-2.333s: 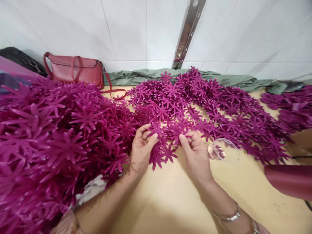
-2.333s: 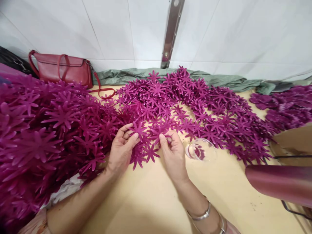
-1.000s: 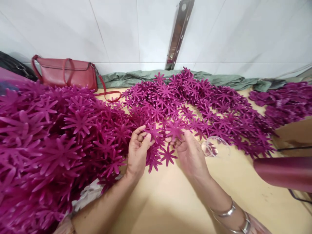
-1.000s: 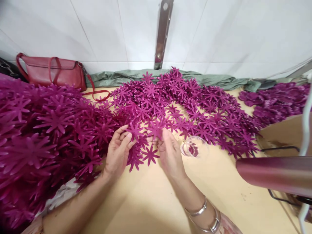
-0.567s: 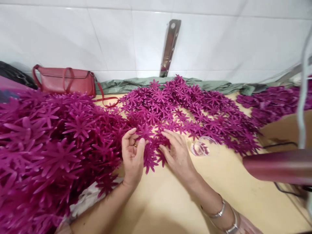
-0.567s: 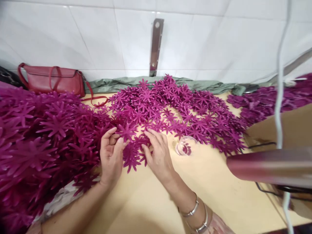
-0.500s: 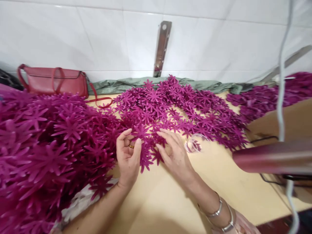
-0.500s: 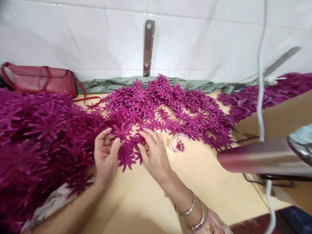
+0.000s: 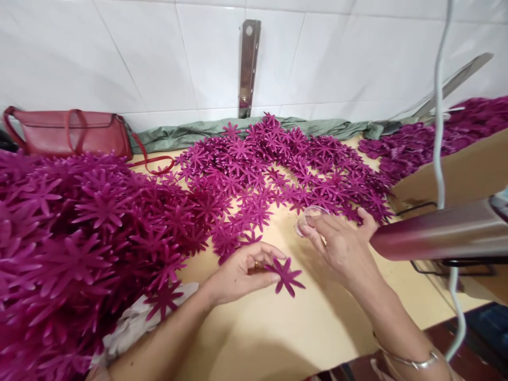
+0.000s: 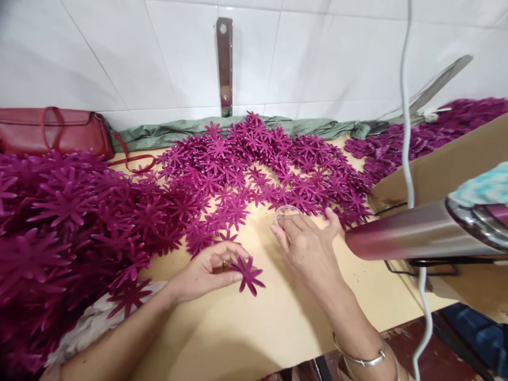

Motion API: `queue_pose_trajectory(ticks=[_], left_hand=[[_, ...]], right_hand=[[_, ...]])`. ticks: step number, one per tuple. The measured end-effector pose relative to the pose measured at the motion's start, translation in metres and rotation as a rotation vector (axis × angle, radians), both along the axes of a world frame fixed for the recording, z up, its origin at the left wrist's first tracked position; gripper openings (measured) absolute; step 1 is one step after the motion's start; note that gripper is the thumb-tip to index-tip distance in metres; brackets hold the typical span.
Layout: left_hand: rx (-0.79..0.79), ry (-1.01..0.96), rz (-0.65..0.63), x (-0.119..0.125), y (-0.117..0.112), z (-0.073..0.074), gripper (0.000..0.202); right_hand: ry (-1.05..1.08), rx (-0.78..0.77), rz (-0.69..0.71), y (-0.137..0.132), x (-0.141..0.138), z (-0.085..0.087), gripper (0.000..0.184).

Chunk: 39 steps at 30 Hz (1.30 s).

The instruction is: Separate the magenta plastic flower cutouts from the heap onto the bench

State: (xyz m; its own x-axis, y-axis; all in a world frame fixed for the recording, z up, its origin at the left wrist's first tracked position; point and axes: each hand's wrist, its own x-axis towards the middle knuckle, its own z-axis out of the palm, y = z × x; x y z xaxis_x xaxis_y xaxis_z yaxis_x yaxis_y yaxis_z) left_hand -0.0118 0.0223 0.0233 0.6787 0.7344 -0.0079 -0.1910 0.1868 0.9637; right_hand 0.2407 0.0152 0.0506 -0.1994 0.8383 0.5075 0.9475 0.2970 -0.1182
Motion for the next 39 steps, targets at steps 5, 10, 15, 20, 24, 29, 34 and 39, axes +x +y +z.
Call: queue_pose_trajectory(ticks=[5,10,15,20,24,29,34,39], left_hand=[[0.000,-0.014,0.162,0.004,0.007,-0.009,0.021],[-0.095,-0.055,0.545,0.006,0.018,-0.015,0.034],[-0.186,-0.098,0.525,0.005,0.019,-0.014,0.042],[-0.281,-0.141,0.520,0.001,0.019,-0.014,0.044],[-0.325,-0.184,0.524,0.001,0.020,-0.016,0.044],[-0.303,-0.186,0.519,0.001,0.019,-0.015,0.047],[-0.225,-0.118,0.441,0.000,0.018,-0.014,0.051],[-0.067,-0.054,0.367,0.002,0.014,-0.012,0.044]], right_hand=[[-0.034,-0.193,0.108,0.017,0.008,-0.003,0.044],[-0.067,-0.235,0.097,0.011,0.013,0.018,0.044],[-0.032,0.161,0.064,-0.013,-0.024,0.028,0.017],[-0.086,-0.004,0.296,-0.032,-0.082,-0.008,0.048],[-0.153,-0.045,0.273,-0.043,-0.095,-0.025,0.053],[-0.092,-0.051,0.347,-0.051,-0.083,-0.024,0.046],[0.349,-0.012,0.135,-0.040,-0.078,-0.024,0.057],[0.659,-0.112,0.126,-0.018,-0.082,-0.018,0.020]])
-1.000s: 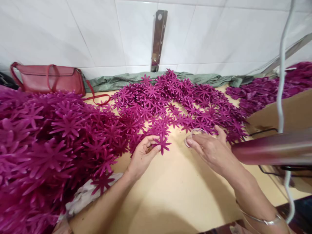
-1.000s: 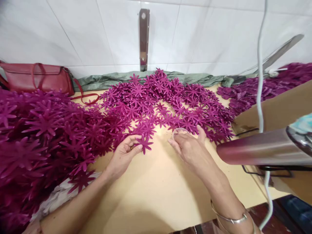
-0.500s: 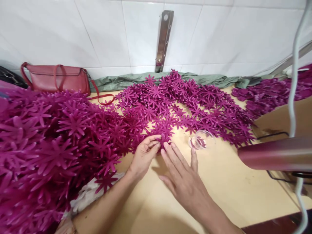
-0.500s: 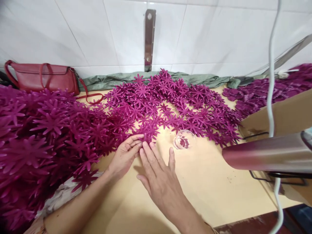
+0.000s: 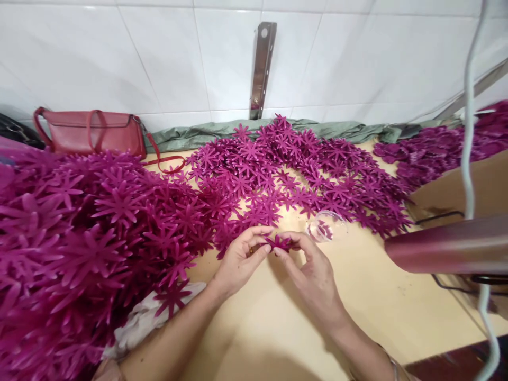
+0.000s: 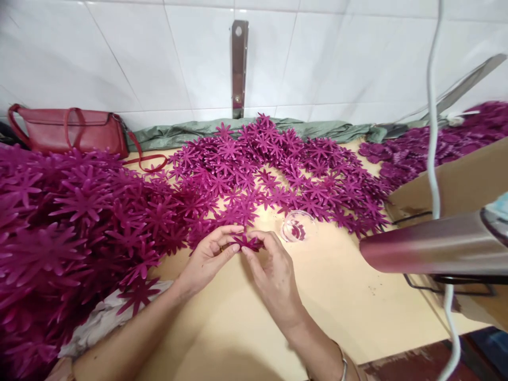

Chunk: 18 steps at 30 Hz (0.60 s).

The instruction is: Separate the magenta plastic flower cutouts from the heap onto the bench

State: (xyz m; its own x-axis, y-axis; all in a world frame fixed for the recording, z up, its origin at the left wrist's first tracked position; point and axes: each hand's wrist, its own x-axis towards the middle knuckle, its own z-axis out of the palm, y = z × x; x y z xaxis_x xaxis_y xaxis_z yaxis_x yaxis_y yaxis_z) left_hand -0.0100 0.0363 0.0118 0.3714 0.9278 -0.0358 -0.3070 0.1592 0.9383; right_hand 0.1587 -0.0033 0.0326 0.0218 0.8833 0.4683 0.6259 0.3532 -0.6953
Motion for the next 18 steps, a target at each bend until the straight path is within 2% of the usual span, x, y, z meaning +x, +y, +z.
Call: queue_pose_trajectory(ticks=[1,2,4,6,9,13,18], left_hand=[[0.012,-0.001,0.016,0.000,-0.001,0.001,0.045],[0.017,-0.008,0.040,0.000,-0.001,0.002,0.046],[-0.020,-0.041,0.058,0.000,-0.002,0.004,0.047],[-0.106,-0.090,0.022,-0.001,-0.003,0.005,0.047],[-0.232,-0.173,-0.038,-0.003,-0.002,0.002,0.049],[-0.291,-0.233,0.022,-0.003,0.002,-0.005,0.052],[-0.311,-0.255,0.086,-0.001,0.005,-0.006,0.049]], right_hand=[[-0.026,0.069,-0.005,0.002,0.000,0.002,0.012],[-0.085,0.164,-0.022,0.004,0.000,0.005,0.012],[-0.236,0.358,-0.062,0.004,0.001,0.008,0.019],[-0.375,0.453,-0.051,0.002,0.000,0.009,0.023],[-0.529,0.385,0.008,-0.002,-0.004,0.003,0.023],[-0.700,0.268,0.040,-0.010,-0.005,-0.007,0.041],[-0.704,0.250,0.146,-0.019,0.004,-0.007,0.055]])
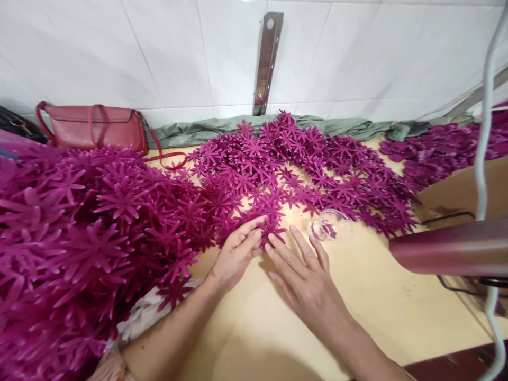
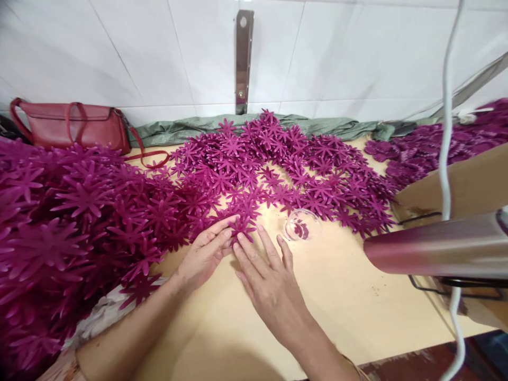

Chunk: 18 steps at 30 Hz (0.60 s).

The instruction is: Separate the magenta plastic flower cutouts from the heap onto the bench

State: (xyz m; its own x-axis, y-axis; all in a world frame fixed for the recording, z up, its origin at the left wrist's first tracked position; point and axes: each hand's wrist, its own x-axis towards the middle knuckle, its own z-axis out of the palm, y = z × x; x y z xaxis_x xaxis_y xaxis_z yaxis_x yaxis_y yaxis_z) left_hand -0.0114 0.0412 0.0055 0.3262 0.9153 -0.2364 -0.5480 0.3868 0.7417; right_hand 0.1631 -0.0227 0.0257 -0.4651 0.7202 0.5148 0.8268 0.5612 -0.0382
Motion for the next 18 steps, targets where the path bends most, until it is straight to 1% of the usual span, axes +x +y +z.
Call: queue_pose_trajectory(ticks=[3,5,6,8,10,12,14,16,18], left_hand=[[0.016,0.000,-0.027,0.001,-0.001,0.004,0.047],[0.039,0.013,-0.067,0.001,-0.001,0.005,0.044],[0.049,0.018,-0.079,0.001,-0.001,0.005,0.043],[0.058,0.014,-0.063,0.000,0.000,0.004,0.040],[0.066,0.000,-0.022,0.000,0.001,0.003,0.041],[0.084,-0.004,0.007,0.000,0.002,0.001,0.042],[0.136,0.010,0.005,0.000,0.003,0.001,0.038],[0.236,0.047,-0.027,-0.001,0.002,0.003,0.030],[0.361,0.108,-0.080,-0.001,0.001,0.005,0.024]], right_hand=[[0.024,-0.011,-0.023,0.002,-0.001,0.000,0.070],[0.000,-0.069,-0.050,0.005,-0.004,-0.002,0.075],[-0.016,-0.100,-0.051,0.006,-0.005,-0.003,0.075],[-0.036,-0.136,-0.005,0.007,-0.005,-0.003,0.072],[0.004,-0.113,0.051,0.004,-0.003,-0.002,0.068],[0.139,-0.073,0.036,-0.001,-0.001,0.001,0.066],[0.361,-0.087,-0.075,-0.003,-0.002,0.003,0.062],[0.596,-0.209,-0.178,-0.001,-0.006,0.004,0.054],[0.769,-0.325,-0.199,0.005,-0.010,0.006,0.039]])
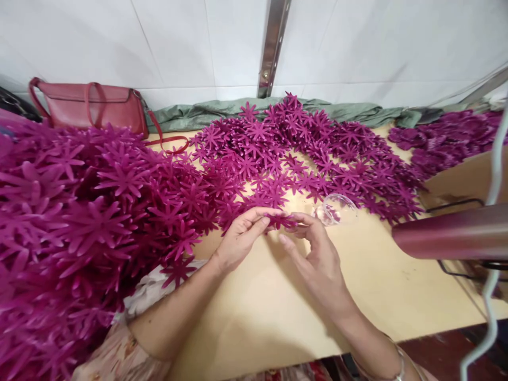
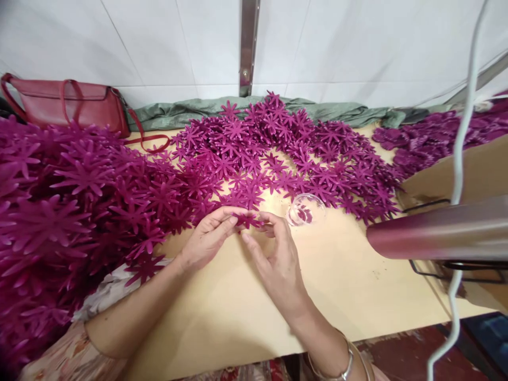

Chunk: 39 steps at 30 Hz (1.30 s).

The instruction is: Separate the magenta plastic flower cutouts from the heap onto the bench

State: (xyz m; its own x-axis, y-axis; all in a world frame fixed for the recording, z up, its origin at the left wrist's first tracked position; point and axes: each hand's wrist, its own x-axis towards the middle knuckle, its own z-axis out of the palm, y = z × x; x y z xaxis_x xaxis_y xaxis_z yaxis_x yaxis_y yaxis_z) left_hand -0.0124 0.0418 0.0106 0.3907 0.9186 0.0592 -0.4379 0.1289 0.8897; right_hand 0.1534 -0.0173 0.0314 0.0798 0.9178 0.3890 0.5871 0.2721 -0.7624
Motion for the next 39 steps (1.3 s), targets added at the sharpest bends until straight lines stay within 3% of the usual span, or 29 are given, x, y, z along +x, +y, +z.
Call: queue_pose_trajectory(ticks=[2,4,8,10,13,16,23,33,35,39], left_hand=[[0.074,0.051,-0.012,-0.001,-0.002,0.003,0.025],[0.053,0.052,0.028,-0.001,-0.003,0.004,0.033],[-0.141,-0.050,0.080,0.000,-0.003,0.004,0.042],[-0.193,-0.066,0.030,0.000,-0.003,0.003,0.045],[-0.187,-0.039,0.015,0.002,-0.001,0.000,0.043],[-0.177,-0.018,0.083,0.003,0.000,-0.001,0.040],[-0.190,-0.025,0.040,0.003,-0.003,0.002,0.037],[-0.171,0.025,0.059,0.005,-0.004,0.002,0.036],[-0.170,0.026,0.127,0.005,-0.003,0.001,0.035],[-0.205,-0.128,0.397,0.002,0.002,0.002,0.032]], right_hand=[[0.051,0.013,0.011,0.008,-0.002,0.002,0.018],[-0.044,0.147,-0.011,0.015,0.000,0.005,0.004],[-0.408,0.490,-0.072,0.022,0.009,0.006,0.018],[-0.523,0.540,-0.015,0.022,0.012,0.004,0.026],[-0.533,0.482,0.088,0.019,0.011,0.001,0.037],[-0.438,0.446,0.068,0.017,0.007,0.004,0.045],[-0.347,0.383,-0.022,0.028,0.000,0.010,0.010],[-0.168,0.282,-0.034,0.038,-0.005,-0.004,0.009],[-0.071,0.224,-0.062,0.038,-0.004,-0.007,0.008],[0.083,0.162,-0.113,0.037,-0.004,-0.013,0.005]])
